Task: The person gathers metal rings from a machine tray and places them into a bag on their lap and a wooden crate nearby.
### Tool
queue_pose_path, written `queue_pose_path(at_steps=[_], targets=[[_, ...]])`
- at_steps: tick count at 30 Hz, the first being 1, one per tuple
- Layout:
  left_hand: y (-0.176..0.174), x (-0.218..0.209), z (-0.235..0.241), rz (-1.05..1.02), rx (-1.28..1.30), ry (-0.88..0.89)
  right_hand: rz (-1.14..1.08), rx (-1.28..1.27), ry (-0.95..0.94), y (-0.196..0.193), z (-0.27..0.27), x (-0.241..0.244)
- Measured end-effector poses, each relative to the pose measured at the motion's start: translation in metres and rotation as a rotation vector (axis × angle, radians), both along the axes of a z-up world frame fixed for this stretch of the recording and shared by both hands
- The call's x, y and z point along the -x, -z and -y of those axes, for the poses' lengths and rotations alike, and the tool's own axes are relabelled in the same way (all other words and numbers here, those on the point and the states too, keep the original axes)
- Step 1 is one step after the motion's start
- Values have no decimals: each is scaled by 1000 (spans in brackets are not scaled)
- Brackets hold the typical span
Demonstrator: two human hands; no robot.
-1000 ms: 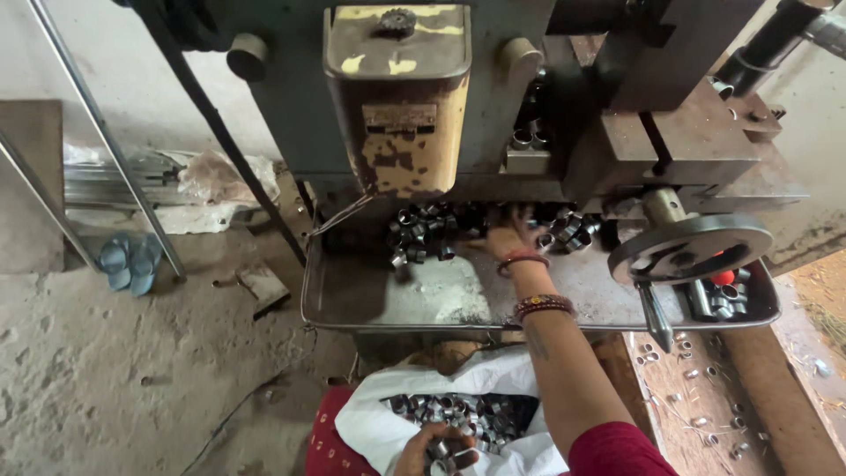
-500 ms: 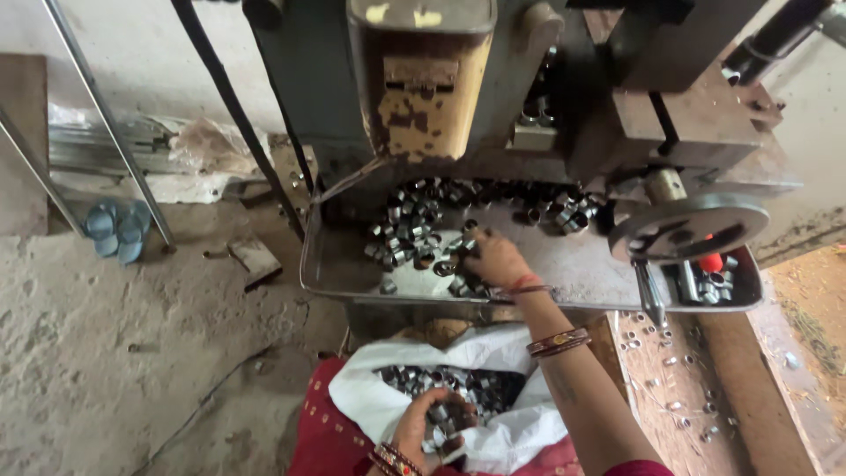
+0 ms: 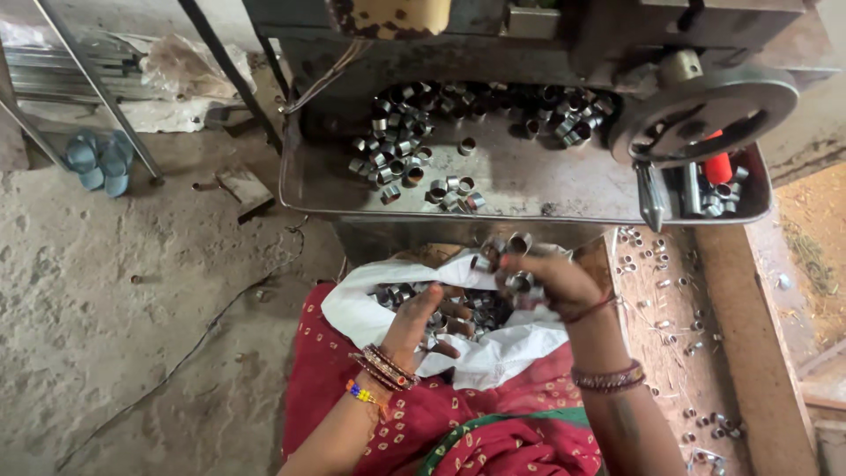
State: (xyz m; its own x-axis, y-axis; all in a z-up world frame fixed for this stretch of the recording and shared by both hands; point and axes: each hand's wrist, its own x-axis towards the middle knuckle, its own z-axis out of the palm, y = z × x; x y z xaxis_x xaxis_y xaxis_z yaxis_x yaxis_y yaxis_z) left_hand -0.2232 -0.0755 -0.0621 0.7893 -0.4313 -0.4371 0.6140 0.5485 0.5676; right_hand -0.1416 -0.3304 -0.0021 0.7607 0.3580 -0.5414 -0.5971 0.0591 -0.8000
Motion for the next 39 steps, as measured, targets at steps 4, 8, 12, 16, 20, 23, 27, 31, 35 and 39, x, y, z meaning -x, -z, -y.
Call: queue_pose_path(at_steps=[4,8,12,16,20,23,27,31,35,39], targets=[[-7,0,3,415,-426,132,-108,-121,-86,40,-7,35],[-28,6,2,576,-800,238,-118,-100,-120,62,-12,52],[-27,6,5,1179,-917,-52,-108,-10,-134,67,-14,62],[-19,8,6,1041,-928,-55,-113,-40,-103,60,-11,63],[-10,7,9,917,-1006,-96,-172,-126,60,63,-5,69],[1,7,12,573,-963,70,-247,-146,149,79,-3,76],[25,14,16,857,-974,20,-256,-121,135,90,-2,83],[47,16,18,1047,-952,-1,-221,-157,41,93,0,84],[56,12,13,523,-712,195,-211,-152,47,89,0,85],[65,11,8,501,-540,188,-170,-139,15,85,-3,88]])
